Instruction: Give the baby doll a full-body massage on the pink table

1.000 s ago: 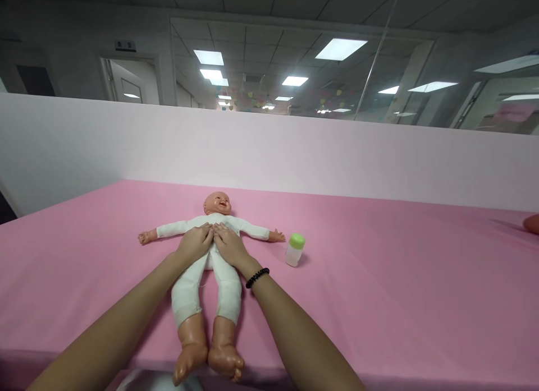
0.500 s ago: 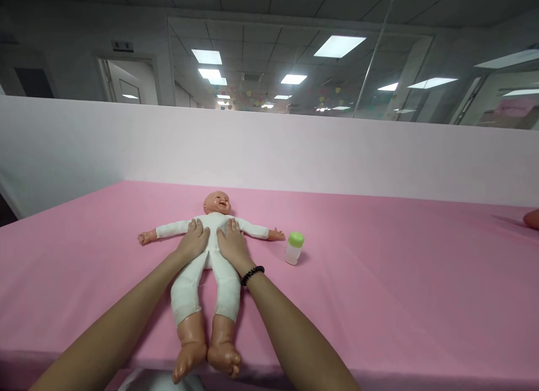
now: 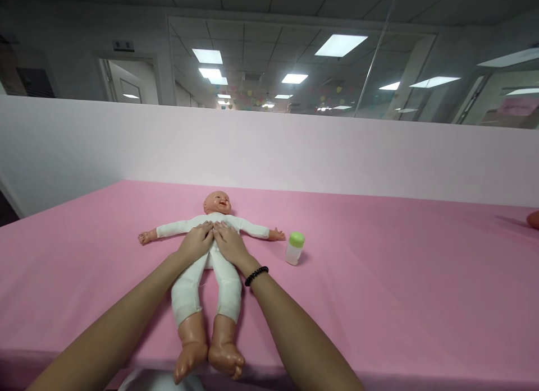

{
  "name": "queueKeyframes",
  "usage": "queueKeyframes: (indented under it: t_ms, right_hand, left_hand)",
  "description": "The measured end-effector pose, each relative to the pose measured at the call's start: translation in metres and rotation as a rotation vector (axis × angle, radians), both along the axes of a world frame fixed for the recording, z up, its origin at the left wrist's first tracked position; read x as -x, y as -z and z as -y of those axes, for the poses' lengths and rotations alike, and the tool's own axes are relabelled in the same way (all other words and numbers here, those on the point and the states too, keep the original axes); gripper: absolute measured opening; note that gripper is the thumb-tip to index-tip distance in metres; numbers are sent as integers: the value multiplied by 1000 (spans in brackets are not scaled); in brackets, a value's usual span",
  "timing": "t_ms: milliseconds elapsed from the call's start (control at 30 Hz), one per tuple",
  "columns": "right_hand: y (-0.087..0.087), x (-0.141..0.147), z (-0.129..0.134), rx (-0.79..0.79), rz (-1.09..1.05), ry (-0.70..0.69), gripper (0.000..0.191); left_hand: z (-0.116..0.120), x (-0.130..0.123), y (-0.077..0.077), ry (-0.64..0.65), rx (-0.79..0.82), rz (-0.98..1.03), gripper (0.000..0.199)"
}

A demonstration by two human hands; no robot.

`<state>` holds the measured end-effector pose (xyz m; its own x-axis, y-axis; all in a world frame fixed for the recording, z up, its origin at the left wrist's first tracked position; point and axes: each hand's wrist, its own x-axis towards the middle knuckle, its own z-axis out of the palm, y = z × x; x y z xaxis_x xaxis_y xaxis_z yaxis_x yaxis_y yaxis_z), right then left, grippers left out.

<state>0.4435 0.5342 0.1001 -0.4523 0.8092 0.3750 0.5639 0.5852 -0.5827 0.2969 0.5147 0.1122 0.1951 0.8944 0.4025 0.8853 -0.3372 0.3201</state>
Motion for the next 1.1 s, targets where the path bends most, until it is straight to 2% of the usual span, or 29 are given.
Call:
queueKeyframes:
  t_ms: [133, 233, 367, 433, 500, 567, 667, 733, 800, 967, 1100]
  right_hand:
    - [-2, 1, -5, 64, 132, 37, 56]
    - [-3, 4, -7, 112, 142, 128, 57]
    - [2, 7, -10, 142, 35, 264, 64]
    - [5, 6, -8, 91, -14, 316, 62]
    - [5, 4, -3, 8, -46, 347, 53]
    - [3, 1, 3, -69, -89, 332, 41]
    - [0, -1, 9, -126, -199, 210, 36]
    - [1, -2, 8, -136, -269, 128, 32]
    - [4, -2, 4, -114, -289, 69, 36]
    - [5, -2, -5, -18, -105, -4, 54]
    - [-2, -1, -7, 52, 135, 11, 61]
  left_hand:
    - [-9, 5, 6, -7, 125, 20, 56]
    - [-12, 6, 8, -35, 181, 37, 59]
    - [-12, 5, 8, -150, 170, 57, 62]
    - [-8, 3, 5, -194, 126, 39, 59]
    - [1, 2, -1, -196, 61, 2, 47]
    - [10, 0, -8, -175, 2, -39, 38]
    - [19, -3, -14, -104, -61, -73, 36]
    - [20, -5, -13, -33, -70, -73, 35]
    - [16, -4, -10, 14, -53, -65, 35]
    - [0, 1, 2, 108, 15, -54, 51]
    - [-8, 5, 5, 58, 166, -96, 61]
